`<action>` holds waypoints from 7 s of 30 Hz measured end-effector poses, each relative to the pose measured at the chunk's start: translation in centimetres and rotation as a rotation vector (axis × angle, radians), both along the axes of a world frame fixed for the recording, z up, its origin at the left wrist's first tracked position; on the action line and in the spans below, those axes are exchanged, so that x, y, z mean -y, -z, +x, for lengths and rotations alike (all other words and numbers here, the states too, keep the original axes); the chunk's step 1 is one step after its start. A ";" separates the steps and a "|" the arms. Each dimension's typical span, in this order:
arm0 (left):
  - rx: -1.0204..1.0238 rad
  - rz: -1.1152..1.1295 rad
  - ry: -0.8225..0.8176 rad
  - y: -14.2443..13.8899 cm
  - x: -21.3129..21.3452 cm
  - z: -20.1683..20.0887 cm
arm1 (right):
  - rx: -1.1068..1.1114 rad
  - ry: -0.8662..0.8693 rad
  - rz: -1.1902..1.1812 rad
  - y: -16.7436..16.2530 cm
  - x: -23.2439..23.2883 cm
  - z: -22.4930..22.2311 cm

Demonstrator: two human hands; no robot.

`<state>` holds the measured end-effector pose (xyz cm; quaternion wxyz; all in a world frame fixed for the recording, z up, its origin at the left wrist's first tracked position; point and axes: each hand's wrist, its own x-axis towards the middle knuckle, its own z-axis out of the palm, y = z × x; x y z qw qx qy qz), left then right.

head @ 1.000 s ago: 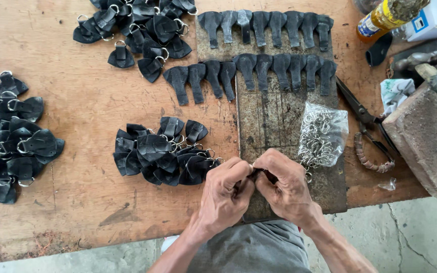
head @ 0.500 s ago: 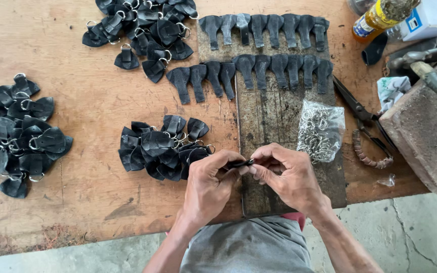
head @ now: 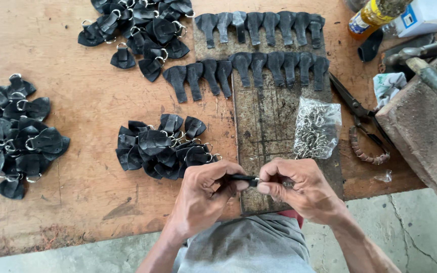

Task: The person sits at a workbench assembling keychains from cut black rubber pieces. They pick up a rubber piece, thread a metal split ring through a hole in the rubber, work the ring around, and place the finished keychain into a growing pile, repeating this cycle continuously.

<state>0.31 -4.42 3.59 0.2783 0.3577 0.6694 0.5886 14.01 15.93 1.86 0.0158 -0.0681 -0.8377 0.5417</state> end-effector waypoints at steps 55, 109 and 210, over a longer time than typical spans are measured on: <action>-0.666 -0.325 -0.407 -0.9 0.3 -2.1 | -0.045 0.117 0.172 -1.4 3.1 -1.3; -0.551 -0.434 0.242 0.4 -11.1 -18.3 | 0.280 0.208 0.456 -2.3 -11.3 -13.9; -0.345 -0.194 -0.150 2.0 -4.0 0.3 | 0.127 0.312 0.320 -2.8 -1.7 1.6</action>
